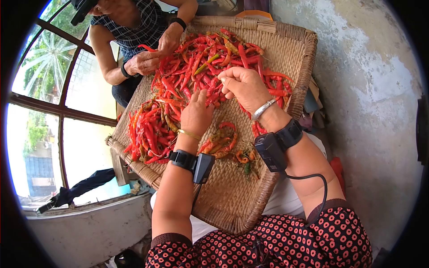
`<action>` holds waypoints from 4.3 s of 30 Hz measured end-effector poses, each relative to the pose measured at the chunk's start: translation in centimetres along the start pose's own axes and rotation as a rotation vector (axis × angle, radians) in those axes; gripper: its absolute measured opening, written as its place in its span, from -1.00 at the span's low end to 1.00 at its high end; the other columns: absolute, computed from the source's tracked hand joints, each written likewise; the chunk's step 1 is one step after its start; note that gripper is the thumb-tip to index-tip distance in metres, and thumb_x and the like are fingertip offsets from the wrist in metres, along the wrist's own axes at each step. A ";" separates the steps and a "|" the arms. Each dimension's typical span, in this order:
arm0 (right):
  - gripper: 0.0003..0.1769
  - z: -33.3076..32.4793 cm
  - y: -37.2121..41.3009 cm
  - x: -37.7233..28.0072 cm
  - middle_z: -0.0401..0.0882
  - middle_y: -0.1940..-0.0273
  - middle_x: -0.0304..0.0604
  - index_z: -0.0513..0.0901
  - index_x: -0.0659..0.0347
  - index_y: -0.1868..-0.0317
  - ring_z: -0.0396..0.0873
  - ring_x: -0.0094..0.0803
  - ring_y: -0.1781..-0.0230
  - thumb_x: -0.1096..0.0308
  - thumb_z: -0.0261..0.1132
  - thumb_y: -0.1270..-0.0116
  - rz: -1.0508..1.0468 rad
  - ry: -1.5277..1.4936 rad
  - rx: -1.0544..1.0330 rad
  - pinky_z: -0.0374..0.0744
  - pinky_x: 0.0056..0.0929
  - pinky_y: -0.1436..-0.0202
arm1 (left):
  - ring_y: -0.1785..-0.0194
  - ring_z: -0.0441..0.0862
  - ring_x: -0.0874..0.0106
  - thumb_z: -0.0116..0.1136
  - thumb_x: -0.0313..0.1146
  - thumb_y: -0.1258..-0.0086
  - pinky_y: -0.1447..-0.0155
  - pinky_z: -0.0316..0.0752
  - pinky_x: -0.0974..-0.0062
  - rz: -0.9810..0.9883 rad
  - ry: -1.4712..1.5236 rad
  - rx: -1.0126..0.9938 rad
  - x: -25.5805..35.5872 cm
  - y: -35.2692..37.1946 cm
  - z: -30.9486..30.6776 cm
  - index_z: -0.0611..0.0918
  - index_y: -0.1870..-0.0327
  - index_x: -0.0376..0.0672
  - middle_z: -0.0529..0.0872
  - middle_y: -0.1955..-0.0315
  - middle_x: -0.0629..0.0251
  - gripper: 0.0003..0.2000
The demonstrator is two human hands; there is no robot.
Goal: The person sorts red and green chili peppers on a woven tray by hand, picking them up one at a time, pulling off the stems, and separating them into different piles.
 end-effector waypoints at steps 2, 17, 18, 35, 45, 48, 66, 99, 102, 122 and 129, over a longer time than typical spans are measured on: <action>-0.82 0.1 0.1 0.0 0.56 0.54 -0.24 0.60 0.36 0.30 0.49 -0.60 0.59 0.39 0.18 -0.23 0.006 -0.011 -0.003 0.50 -0.60 0.49 | 0.16 0.59 0.09 0.17 -0.30 -0.13 0.15 0.52 0.23 -0.004 -0.026 -0.049 0.3 0.3 0.6 0.43 -0.08 -0.15 0.51 0.00 0.10 -0.55; -0.81 0.0 0.0 0.2 0.56 0.54 -0.23 0.59 0.35 0.31 0.51 -0.58 0.59 0.36 0.19 -0.23 0.014 0.038 -0.016 0.52 -0.58 0.49 | 0.52 0.52 0.47 0.21 -0.32 -0.18 0.38 0.42 0.51 -0.256 0.363 0.053 -5.5 0.4 -6.5 0.60 0.21 -0.29 0.61 0.56 0.21 -0.76; -0.81 -0.1 -0.1 0.2 0.56 0.53 -0.23 0.60 0.35 0.30 0.51 -0.59 0.59 0.36 0.19 -0.23 0.014 0.041 -0.015 0.52 -0.58 0.49 | 0.43 0.56 0.36 0.21 -0.33 -0.16 0.31 0.46 0.44 -0.199 0.111 0.244 -4.9 0.5 -8.5 0.60 0.19 -0.26 0.62 0.46 0.17 -0.75; -0.80 0.3 0.0 0.2 0.57 0.51 -0.23 0.59 0.37 0.26 0.51 -0.59 0.60 0.38 0.19 -0.23 0.016 0.035 -0.046 0.53 -0.59 0.50 | 0.34 0.61 0.21 0.16 -0.13 -0.12 0.28 0.50 0.28 0.087 -0.260 -0.351 1.0 1.1 1.3 0.65 0.44 -0.10 0.61 0.47 0.18 -0.77; -0.78 0.1 0.1 -0.2 0.57 0.43 -0.24 0.57 0.38 0.15 0.51 -0.62 0.50 0.41 0.12 -0.27 0.055 0.084 -0.063 0.51 -0.64 0.39 | 0.49 0.61 0.44 0.16 -0.45 -0.17 0.38 0.47 0.54 -0.187 0.591 -0.112 -2.5 0.3 -3.6 0.57 0.39 -0.27 0.63 0.59 0.22 -0.91; -0.77 -0.1 -0.1 0.1 0.56 0.44 -0.25 0.57 0.38 0.15 0.51 -0.61 0.50 0.40 0.12 -0.28 0.054 0.061 -0.058 0.51 -0.65 0.40 | 0.48 0.56 0.57 0.16 -0.45 -0.19 0.39 0.45 0.61 -0.226 0.680 0.039 -4.4 0.1 -5.7 0.58 0.27 -0.26 0.63 0.54 0.28 -0.87; -0.65 -3.1 -0.2 1.4 0.57 0.31 -0.18 0.50 0.40 0.02 0.49 -0.57 0.34 0.41 0.22 -0.20 0.055 -0.185 0.340 0.48 -0.59 0.24 | 0.16 0.55 0.18 0.21 -0.28 -0.09 0.11 0.48 0.28 0.353 0.077 -0.218 8.0 0.5 -0.7 0.58 0.21 -0.15 0.57 0.26 0.18 -0.74; -0.83 -2.3 -0.5 -0.7 0.56 0.53 -0.27 0.61 0.35 0.30 0.48 -0.61 0.60 0.41 0.16 -0.21 0.025 -0.203 0.268 0.47 -0.63 0.50 | 0.12 0.57 0.17 0.18 -0.37 -0.05 0.07 0.49 0.29 0.573 0.225 -0.487 12.2 2.7 1.9 0.60 0.20 -0.11 0.64 0.33 0.16 -0.75; -0.83 -2.1 -0.5 -0.6 0.54 0.56 -0.27 0.60 0.35 0.31 0.47 -0.61 0.62 0.40 0.18 -0.22 0.010 -0.223 0.243 0.44 -0.61 0.54 | 0.29 0.62 0.33 0.28 -0.42 -0.03 0.21 0.51 0.44 0.436 0.554 -0.289 11.1 2.6 -1.9 0.60 0.25 -0.14 0.64 0.41 0.24 -0.77; -0.80 0.2 -0.7 0.7 0.57 0.40 -0.30 0.60 0.29 0.24 0.48 -0.64 0.51 0.32 0.16 -0.27 0.130 0.166 -0.073 0.46 -0.65 0.44 | 0.32 0.60 0.25 0.19 -0.32 -0.16 0.22 0.48 0.41 0.161 0.068 -0.010 0.6 0.3 -5.5 0.63 0.27 -0.21 0.65 0.39 0.19 -0.81; -0.81 1.8 0.4 1.0 0.62 0.45 -0.18 0.63 0.26 0.28 0.57 -0.45 0.44 0.34 0.21 -0.17 -0.014 0.571 -0.256 0.51 -0.45 0.32 | 0.35 0.62 0.24 0.21 -0.25 -0.12 0.25 0.48 0.38 0.142 0.192 -0.581 1.7 3.3 0.2 0.65 0.28 -0.19 0.66 0.47 0.16 -0.77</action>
Point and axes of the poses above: each hand's wrist, its own y-axis away from the middle knuckle, its own z-axis out of the palm, x = y × z, the point moved 8 cm from there along -y, towards the middle knuckle
